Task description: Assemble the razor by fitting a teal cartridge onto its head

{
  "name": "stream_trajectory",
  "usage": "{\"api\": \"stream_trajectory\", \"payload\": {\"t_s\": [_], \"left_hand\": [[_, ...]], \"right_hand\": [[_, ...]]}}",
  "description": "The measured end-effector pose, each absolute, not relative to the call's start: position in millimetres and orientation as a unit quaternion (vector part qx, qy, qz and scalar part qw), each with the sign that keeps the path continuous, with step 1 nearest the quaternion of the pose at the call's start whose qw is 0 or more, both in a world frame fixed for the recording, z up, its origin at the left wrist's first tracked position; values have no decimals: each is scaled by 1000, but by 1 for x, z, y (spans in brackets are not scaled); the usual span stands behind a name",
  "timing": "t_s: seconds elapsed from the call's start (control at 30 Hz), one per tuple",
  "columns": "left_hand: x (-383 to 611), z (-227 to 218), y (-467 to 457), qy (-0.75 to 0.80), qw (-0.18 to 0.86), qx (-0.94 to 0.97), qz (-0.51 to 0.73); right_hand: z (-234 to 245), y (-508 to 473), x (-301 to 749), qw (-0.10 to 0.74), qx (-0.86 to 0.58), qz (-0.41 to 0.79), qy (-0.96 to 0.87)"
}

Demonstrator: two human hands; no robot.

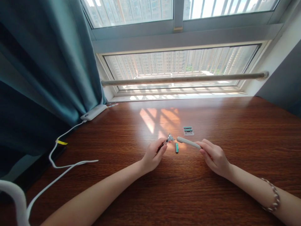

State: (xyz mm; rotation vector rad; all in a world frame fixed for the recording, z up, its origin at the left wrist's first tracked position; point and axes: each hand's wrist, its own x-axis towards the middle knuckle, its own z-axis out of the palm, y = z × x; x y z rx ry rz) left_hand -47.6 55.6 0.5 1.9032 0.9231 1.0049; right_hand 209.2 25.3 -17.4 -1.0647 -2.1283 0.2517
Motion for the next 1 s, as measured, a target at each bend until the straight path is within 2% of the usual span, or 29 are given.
{"api": "stream_trajectory", "payload": {"t_s": [0.2, 0.43, 0.53, 0.67, 0.83, 1.0], "left_hand": [[-51, -3, 53, 268, 292, 839, 374], [-52, -5, 55, 253, 230, 866, 364], [-52, -6, 55, 260, 218, 868, 364], [-51, -9, 56, 284, 204, 862, 366], [-51, -12, 57, 324, 173, 854, 368], [-49, -9, 57, 333, 147, 850, 380]], "right_hand": [[-21, 30, 210, 372, -402, 80, -833], [-18, 27, 210, 356, -396, 72, -843], [-18, 27, 210, 370, -425, 43, -825], [-18, 26, 211, 363, -390, 14, -846], [-17, 26, 211, 368, -442, -42, -817], [-19, 26, 210, 335, -419, -44, -843]]}}
